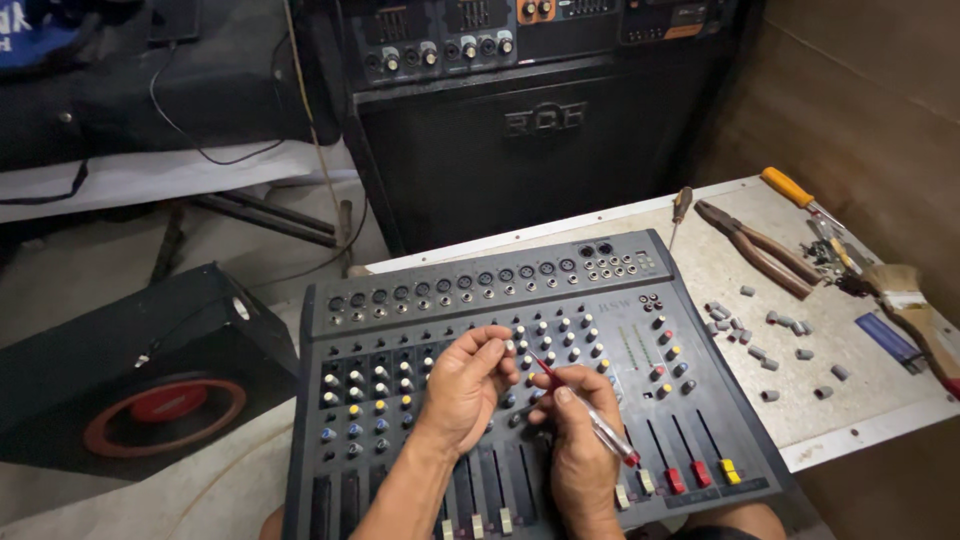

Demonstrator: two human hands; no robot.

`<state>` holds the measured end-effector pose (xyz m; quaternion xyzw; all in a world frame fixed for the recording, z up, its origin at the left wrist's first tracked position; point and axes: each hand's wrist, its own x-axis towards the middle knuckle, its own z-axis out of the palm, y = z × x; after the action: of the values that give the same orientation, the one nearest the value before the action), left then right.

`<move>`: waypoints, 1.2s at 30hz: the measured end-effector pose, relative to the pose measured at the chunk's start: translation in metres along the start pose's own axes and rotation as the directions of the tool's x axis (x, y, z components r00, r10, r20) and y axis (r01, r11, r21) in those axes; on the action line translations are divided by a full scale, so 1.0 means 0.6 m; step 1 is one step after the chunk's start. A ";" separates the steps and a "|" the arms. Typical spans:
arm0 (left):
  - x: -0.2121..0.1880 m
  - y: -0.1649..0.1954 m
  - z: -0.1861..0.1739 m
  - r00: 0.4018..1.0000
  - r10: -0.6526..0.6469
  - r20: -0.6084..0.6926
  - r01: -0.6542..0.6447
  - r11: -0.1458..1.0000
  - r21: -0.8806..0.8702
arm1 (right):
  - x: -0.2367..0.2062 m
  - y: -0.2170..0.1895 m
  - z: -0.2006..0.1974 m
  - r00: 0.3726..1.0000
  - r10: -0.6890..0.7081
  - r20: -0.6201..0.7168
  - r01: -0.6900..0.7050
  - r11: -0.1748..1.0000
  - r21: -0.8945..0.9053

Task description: The person sits at a workbench and repairs an audio mixing console, using a screwdriver-like tool to help remove and fit small knob caps onto the mixer's control shafts, working on one knob at a time and placing finished knobs back onto the mixer while spare knobs lie scattered on the bench.

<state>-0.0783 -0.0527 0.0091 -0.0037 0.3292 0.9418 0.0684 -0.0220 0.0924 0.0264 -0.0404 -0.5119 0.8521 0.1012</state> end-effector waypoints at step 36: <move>-0.051 -0.004 0.087 0.962 0.223 0.160 -0.261 0.569 0.779 | 0.011 0.012 -0.011 0.979 -0.001 -0.202 0.045 0.976 0.212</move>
<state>-0.0457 -0.0223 0.0501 0.0926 0.7082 0.6974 -0.0594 -0.0281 0.0964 0.0172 -0.1089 -0.4042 0.8929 0.1658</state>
